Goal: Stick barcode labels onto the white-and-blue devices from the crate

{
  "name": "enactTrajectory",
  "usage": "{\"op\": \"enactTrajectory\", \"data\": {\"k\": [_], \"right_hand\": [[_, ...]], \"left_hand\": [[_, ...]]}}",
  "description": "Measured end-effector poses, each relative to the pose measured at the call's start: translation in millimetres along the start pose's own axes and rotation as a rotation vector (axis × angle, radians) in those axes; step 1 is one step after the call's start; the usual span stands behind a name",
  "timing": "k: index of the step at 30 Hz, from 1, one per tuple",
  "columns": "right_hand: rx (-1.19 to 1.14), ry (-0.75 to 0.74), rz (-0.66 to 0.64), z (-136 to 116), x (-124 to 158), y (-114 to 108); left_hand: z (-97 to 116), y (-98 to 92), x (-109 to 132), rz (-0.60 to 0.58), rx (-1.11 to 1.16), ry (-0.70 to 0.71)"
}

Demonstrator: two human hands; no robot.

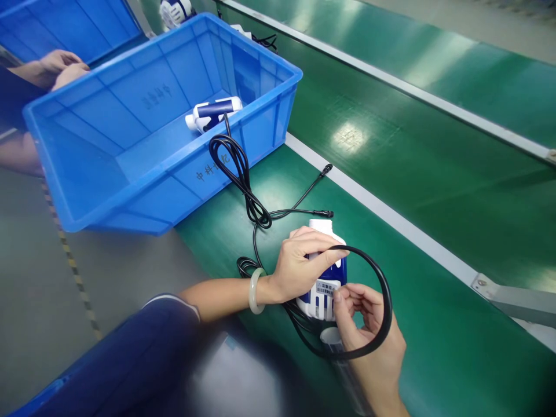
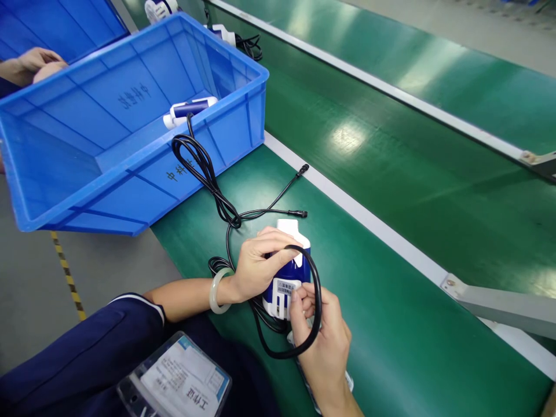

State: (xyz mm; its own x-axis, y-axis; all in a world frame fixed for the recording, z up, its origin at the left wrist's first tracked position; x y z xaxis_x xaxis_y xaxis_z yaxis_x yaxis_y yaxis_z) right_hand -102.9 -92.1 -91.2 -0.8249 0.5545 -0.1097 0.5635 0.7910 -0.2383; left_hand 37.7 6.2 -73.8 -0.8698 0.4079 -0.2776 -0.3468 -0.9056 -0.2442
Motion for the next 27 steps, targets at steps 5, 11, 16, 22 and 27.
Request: {"op": "enactTrajectory", "data": {"k": [5, 11, 16, 22, 27], "right_hand": [[0.074, -0.035, -0.020, -1.5, 0.1, 1.1], [0.222, -0.180, -0.030, -18.1, -0.4, 4.8], [0.362, -0.302, -0.055, -31.2, 0.7, 12.2], [0.418, -0.391, -0.072, -39.4, 1.7, 17.8], [0.408, -0.381, -0.085, -38.5, 2.4, 19.4]], "left_hand": [[0.5, -0.1, 0.4, -0.004, -0.008, 0.004], [1.0, 0.2, 0.5, -0.011, -0.014, 0.013], [2.5, -0.3, 0.7, -0.004, -0.015, 0.021], [4.3, -0.7, 0.8, -0.007, -0.009, 0.028], [4.4, -0.1, 1.1, -0.009, -0.008, 0.028]]}}
Point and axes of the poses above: each hand's wrist, its own x-axis away from the middle knuckle, its own y-axis out of the palm, z = x × y, the point moved 10 cm from there along -x, towards the middle knuckle, and after that the axes turned 14 degrees about -x, right-handed, at the moved point
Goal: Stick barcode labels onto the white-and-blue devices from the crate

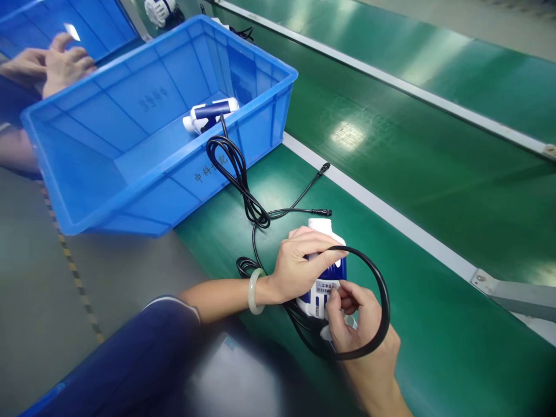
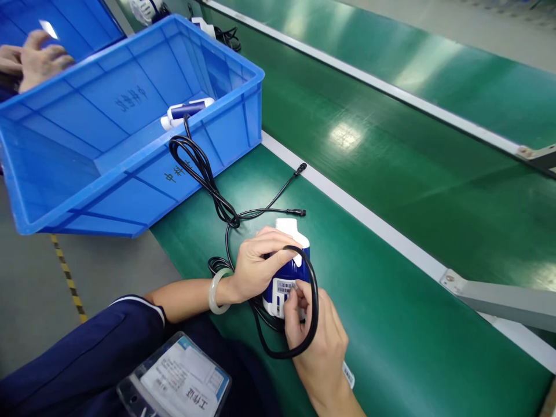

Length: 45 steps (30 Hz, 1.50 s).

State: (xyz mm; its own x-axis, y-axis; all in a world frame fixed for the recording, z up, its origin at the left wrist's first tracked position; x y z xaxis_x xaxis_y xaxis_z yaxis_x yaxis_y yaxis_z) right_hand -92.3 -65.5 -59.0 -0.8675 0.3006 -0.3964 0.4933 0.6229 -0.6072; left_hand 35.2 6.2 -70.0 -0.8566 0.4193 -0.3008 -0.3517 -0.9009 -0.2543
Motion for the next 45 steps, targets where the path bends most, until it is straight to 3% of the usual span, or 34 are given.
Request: {"op": "enactTrajectory", "data": {"k": [7, 11, 15, 19, 26, 32, 41, 45], "right_hand": [[0.084, 0.027, 0.012, 8.4, 0.2, -1.0], [0.059, 0.036, -0.023, 14.6, -0.8, 12.4], [-0.168, 0.265, -0.137, 38.4, 5.0, 31.3], [-0.383, 0.428, -0.123, 56.4, 10.5, 30.3], [-0.270, 0.454, -0.177, 64.8, 11.7, 35.4], [-0.453, 0.444, -0.157, 63.2, 7.4, 33.8], [-0.051, 0.447, -0.241, 62.1, 2.5, 40.4], [-0.198, 0.443, -0.245, 66.6, -5.8, 42.5]], "left_hand": [[-0.2, 0.1, 0.0, -0.002, -0.006, -0.004], [2.2, -0.4, 0.7, 0.000, 0.000, 0.021], [3.9, 0.7, 1.2, -0.012, 0.010, 0.043], [1.4, 0.3, 0.4, -0.008, 0.011, 0.023], [-0.6, 0.2, 0.1, -0.008, 0.005, 0.006], [-6.0, 1.7, -0.4, -0.014, 0.014, -0.025], [-6.2, 1.9, 1.3, -0.017, 0.013, -0.030], [-9.4, 5.7, -2.2, -0.041, 0.004, -0.038]]}}
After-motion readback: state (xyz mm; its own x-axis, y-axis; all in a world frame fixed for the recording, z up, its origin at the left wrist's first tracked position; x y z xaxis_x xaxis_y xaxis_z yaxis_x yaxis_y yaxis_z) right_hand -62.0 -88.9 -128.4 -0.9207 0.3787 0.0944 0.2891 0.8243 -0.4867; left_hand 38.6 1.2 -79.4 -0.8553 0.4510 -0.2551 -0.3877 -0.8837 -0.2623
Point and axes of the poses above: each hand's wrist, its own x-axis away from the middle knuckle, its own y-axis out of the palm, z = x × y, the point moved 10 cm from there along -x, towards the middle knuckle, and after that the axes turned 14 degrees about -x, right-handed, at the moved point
